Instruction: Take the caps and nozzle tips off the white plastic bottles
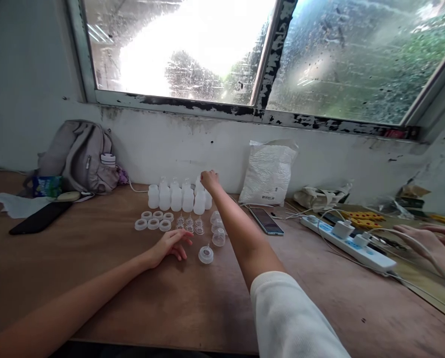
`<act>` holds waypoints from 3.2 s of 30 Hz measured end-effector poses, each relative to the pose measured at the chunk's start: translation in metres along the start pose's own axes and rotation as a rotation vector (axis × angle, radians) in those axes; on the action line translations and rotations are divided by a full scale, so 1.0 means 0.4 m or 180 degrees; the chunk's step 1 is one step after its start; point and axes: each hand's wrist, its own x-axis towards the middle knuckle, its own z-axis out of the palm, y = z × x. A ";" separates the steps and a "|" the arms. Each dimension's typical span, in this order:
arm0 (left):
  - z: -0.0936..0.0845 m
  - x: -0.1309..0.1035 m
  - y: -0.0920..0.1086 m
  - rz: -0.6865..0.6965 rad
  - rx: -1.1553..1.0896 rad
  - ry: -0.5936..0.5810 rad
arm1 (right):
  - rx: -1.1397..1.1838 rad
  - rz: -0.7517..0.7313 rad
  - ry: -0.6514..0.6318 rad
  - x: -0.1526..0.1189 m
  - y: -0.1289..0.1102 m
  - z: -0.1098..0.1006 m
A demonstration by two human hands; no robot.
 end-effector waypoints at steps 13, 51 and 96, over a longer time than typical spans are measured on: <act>0.005 0.000 0.000 0.0012 0.0129 0.0046 | -0.0169 -0.0397 -0.0252 -0.036 0.015 0.048; 0.052 -0.043 0.011 0.1243 0.3008 -0.0054 | 0.3466 -0.0620 -0.0844 -0.657 -0.026 0.023; -0.005 -0.050 0.025 0.1086 0.3027 -0.0032 | 0.3060 -0.0535 -0.0187 -0.654 -0.021 0.046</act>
